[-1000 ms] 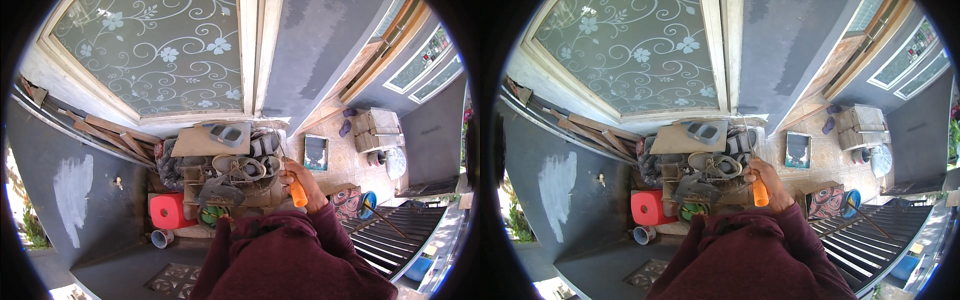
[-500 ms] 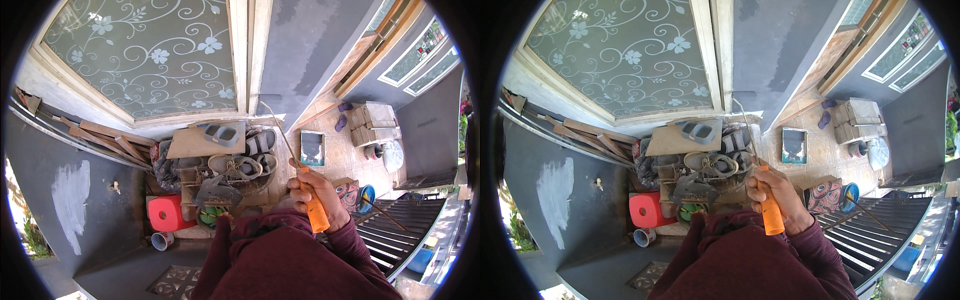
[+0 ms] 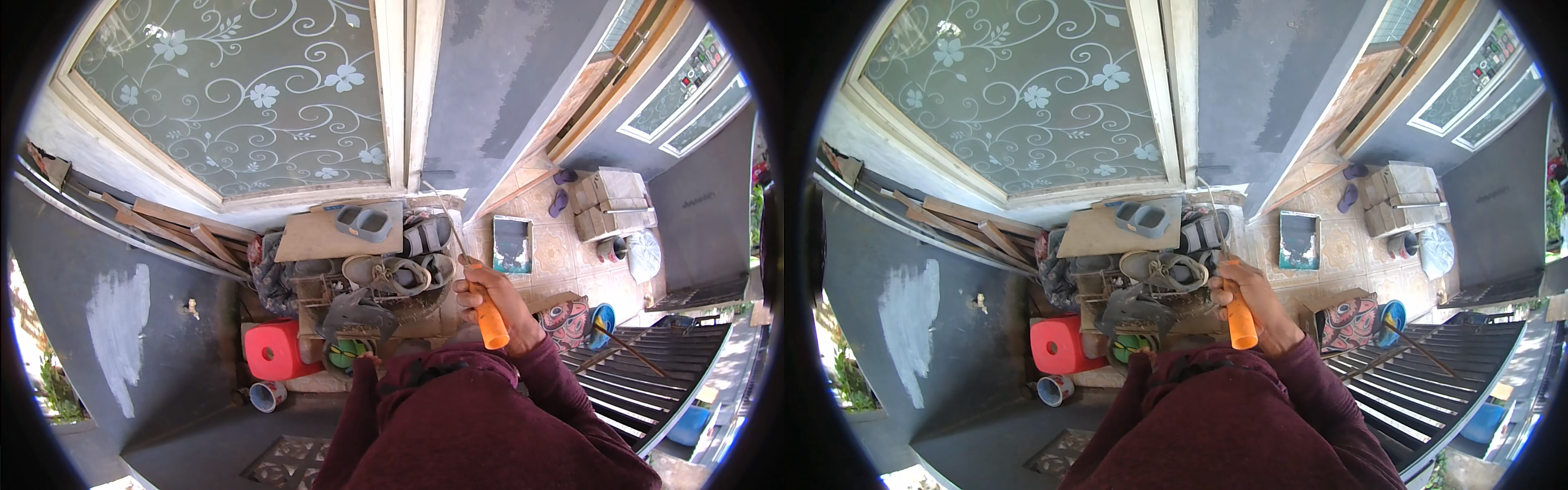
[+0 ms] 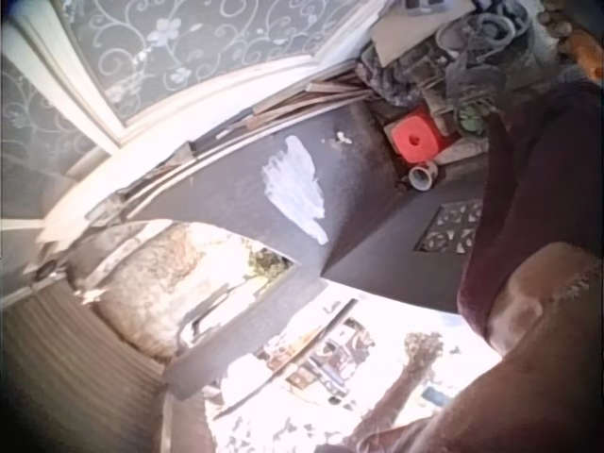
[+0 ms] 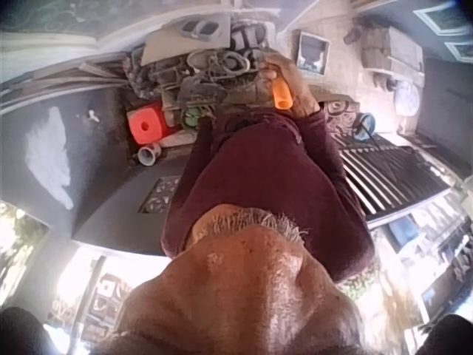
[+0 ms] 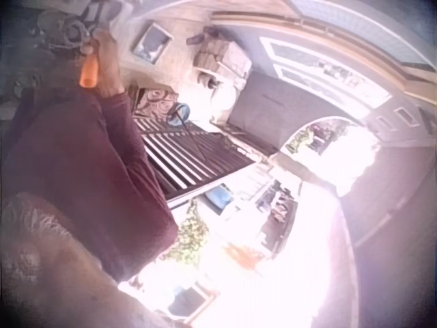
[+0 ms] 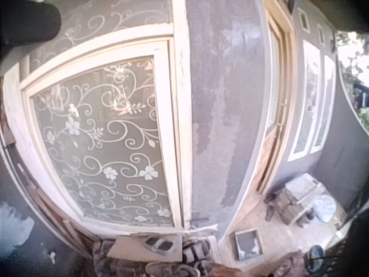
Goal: The person paints the exterior wall of a building using a paint roller, applying paint to the area around a window frame and then re-dipping the roller into a paint tray on the floor.
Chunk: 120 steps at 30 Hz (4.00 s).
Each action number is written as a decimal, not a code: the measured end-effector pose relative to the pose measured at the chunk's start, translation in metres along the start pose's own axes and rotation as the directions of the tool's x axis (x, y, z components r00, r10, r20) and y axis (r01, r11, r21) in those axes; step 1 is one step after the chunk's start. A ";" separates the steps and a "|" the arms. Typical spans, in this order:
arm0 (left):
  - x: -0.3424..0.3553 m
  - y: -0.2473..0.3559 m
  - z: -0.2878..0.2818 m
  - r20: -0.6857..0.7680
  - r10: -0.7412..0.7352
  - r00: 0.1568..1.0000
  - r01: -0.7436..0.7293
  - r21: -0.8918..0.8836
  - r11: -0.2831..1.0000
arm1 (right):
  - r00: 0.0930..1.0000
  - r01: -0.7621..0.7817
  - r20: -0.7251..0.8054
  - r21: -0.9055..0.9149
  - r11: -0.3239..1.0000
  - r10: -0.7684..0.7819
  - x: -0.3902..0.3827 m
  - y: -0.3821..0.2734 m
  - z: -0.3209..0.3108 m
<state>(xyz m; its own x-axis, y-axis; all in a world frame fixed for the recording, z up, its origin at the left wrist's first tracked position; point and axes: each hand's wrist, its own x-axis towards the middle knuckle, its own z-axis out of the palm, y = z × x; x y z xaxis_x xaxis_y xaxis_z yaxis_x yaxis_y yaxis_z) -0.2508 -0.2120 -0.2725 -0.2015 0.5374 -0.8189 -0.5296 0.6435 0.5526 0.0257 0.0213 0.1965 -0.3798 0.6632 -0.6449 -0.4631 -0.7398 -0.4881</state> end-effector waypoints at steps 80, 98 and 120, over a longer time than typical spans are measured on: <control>-0.014 0.010 -0.003 0.040 0.136 0.990 -0.141 0.272 0.952 | 0.999 0.045 -0.005 -0.136 0.990 -0.046 0.097 0.045 -0.086; -0.012 0.009 0.011 -0.072 -0.083 0.994 0.085 0.031 0.996 | 0.998 -0.061 -0.003 -0.053 0.997 0.061 0.060 0.029 -0.093; -0.007 0.003 -0.003 -0.011 0.032 0.999 -0.032 0.040 0.999 | 1.000 -0.017 0.003 -0.074 0.997 0.018 0.071 0.028 -0.085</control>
<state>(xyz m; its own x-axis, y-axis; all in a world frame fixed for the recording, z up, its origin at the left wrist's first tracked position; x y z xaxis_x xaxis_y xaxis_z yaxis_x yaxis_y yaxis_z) -0.2533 -0.2148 -0.2657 -0.2276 0.5516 -0.8025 -0.4897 0.6475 0.5839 0.0540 0.0380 0.0865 -0.3905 0.6505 -0.6514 -0.3961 -0.7575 -0.5190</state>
